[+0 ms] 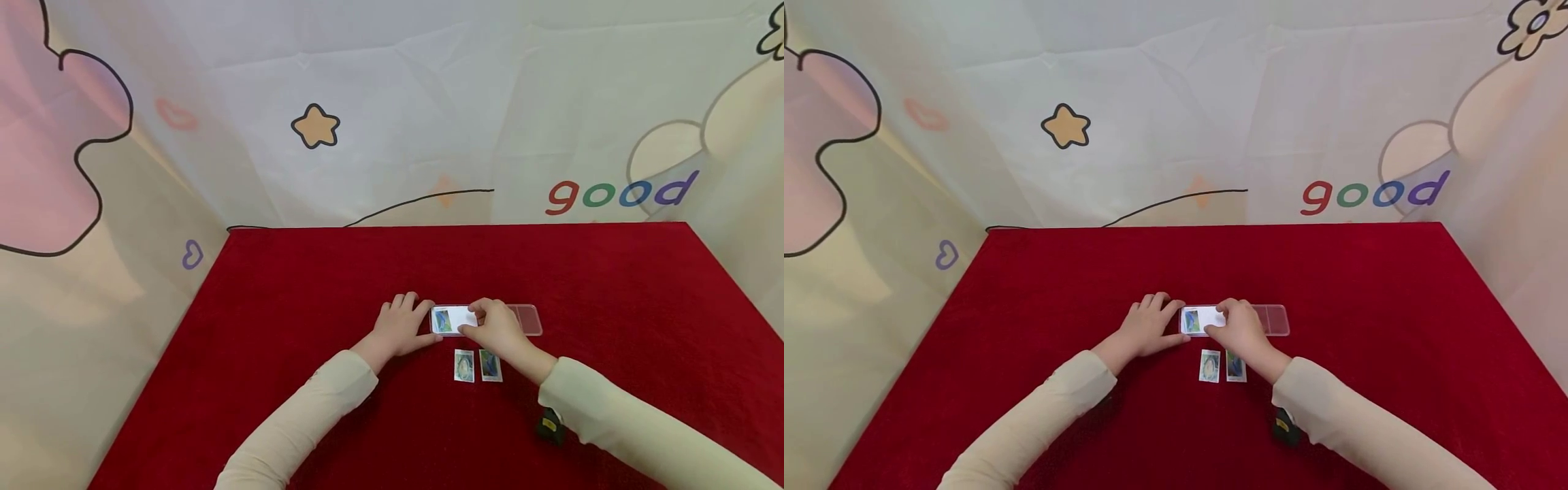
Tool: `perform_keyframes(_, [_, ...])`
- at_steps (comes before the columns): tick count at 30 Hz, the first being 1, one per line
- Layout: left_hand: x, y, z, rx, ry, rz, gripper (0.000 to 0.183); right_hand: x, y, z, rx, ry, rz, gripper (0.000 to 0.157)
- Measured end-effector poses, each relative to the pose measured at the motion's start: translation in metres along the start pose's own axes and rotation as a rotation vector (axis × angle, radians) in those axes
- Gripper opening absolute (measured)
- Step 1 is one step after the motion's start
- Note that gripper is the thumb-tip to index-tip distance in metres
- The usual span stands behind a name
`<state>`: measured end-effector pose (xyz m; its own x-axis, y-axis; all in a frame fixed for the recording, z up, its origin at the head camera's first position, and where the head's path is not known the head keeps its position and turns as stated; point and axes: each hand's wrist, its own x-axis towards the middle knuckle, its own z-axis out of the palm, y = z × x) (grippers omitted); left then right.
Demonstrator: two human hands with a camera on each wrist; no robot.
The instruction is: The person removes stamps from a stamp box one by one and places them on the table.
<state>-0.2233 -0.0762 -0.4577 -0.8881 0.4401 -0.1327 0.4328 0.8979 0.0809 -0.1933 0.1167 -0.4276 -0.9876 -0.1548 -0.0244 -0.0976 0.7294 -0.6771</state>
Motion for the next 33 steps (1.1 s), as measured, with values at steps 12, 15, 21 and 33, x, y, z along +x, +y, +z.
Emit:
perform_keyframes(12, [-0.004,0.000,0.001,0.004,-0.013,-0.008,0.064,0.008,-0.009,0.016,0.056,-0.041,0.028,0.040])
perform_keyframes(15, [-0.004,0.000,0.000,0.001,-0.009,-0.003,0.064,0.011,-0.013,0.019,0.059,-0.060,0.033,0.040])
perform_keyframes(21, [-0.003,0.001,-0.003,-0.004,-0.025,-0.006,0.063,0.018,-0.014,0.024,0.041,-0.054,0.006,0.039])
perform_keyframes(33, [-0.004,0.001,-0.005,0.019,-0.025,-0.005,0.063,0.026,-0.016,0.025,0.011,-0.072,0.030,0.043])
